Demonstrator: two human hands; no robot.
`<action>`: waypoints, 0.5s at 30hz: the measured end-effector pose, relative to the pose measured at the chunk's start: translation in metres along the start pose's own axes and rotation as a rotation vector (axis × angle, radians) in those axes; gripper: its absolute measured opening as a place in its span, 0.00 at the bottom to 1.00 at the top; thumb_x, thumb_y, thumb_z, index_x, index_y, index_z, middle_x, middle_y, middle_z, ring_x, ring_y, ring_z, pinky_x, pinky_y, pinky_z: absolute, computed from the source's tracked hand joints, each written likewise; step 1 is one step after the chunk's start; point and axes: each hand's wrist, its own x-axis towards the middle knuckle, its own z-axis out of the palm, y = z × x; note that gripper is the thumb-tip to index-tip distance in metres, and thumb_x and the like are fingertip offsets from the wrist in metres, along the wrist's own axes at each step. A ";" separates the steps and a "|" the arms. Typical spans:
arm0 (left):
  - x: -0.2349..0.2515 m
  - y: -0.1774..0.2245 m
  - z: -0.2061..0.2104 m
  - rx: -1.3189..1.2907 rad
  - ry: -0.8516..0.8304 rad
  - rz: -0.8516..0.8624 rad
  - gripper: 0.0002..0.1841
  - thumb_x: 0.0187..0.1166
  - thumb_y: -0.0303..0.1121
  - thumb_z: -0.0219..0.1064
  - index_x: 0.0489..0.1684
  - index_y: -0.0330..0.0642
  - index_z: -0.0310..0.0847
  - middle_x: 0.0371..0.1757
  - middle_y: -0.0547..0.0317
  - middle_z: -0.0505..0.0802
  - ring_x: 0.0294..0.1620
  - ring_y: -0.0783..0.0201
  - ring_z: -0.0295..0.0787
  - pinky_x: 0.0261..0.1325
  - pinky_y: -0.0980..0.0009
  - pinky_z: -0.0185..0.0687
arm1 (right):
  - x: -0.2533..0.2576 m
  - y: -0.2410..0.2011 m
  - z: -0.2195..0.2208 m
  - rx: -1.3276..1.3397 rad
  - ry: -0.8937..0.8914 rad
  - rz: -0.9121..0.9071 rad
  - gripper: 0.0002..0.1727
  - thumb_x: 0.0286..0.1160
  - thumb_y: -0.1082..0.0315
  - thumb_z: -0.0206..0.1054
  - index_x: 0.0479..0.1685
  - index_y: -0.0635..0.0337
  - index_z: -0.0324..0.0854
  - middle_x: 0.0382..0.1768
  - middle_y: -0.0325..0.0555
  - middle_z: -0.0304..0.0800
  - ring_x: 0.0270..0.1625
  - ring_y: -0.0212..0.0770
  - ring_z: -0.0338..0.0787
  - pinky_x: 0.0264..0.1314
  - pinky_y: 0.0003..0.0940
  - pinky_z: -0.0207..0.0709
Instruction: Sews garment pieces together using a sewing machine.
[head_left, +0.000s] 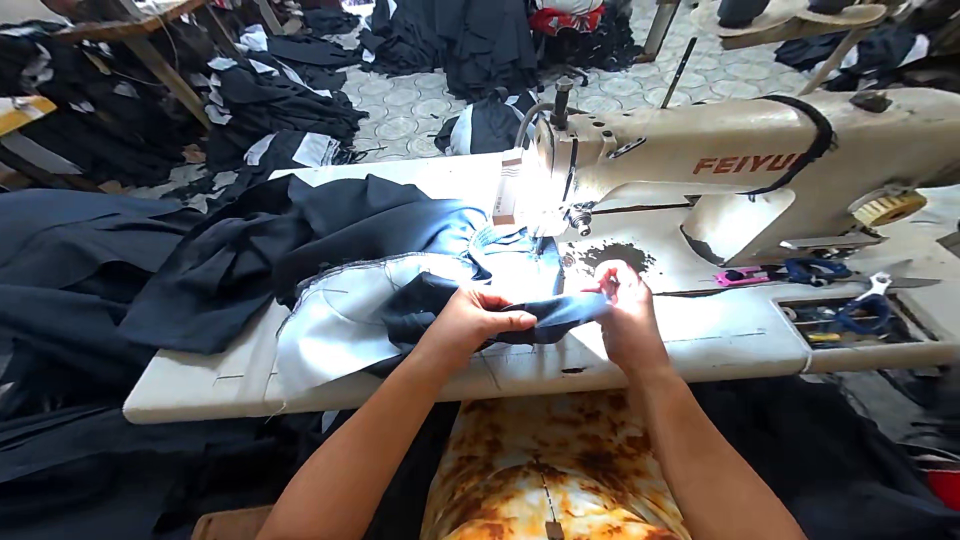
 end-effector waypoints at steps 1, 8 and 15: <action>0.000 0.000 -0.001 -0.015 0.007 -0.005 0.07 0.70 0.18 0.74 0.24 0.36 0.90 0.24 0.60 0.93 0.27 0.74 0.87 0.37 0.77 0.85 | 0.000 0.000 -0.005 -0.018 0.034 -0.007 0.16 0.64 0.82 0.66 0.39 0.46 0.75 0.30 0.23 0.82 0.33 0.20 0.84 0.39 0.21 0.84; 0.004 0.002 0.000 0.041 0.099 0.028 0.05 0.69 0.17 0.75 0.25 0.35 0.90 0.27 0.59 0.94 0.30 0.72 0.89 0.40 0.75 0.87 | -0.015 -0.005 -0.020 -0.100 0.158 0.188 0.11 0.88 0.72 0.54 0.38 0.61 0.81 0.33 0.36 0.88 0.35 0.28 0.88 0.44 0.26 0.86; 0.006 0.000 0.002 0.125 0.115 0.083 0.05 0.67 0.18 0.77 0.25 0.36 0.91 0.26 0.59 0.94 0.28 0.73 0.89 0.39 0.75 0.87 | -0.024 -0.025 -0.014 0.041 0.051 0.276 0.09 0.76 0.78 0.65 0.36 0.60 0.90 0.38 0.35 0.95 0.40 0.24 0.89 0.49 0.22 0.84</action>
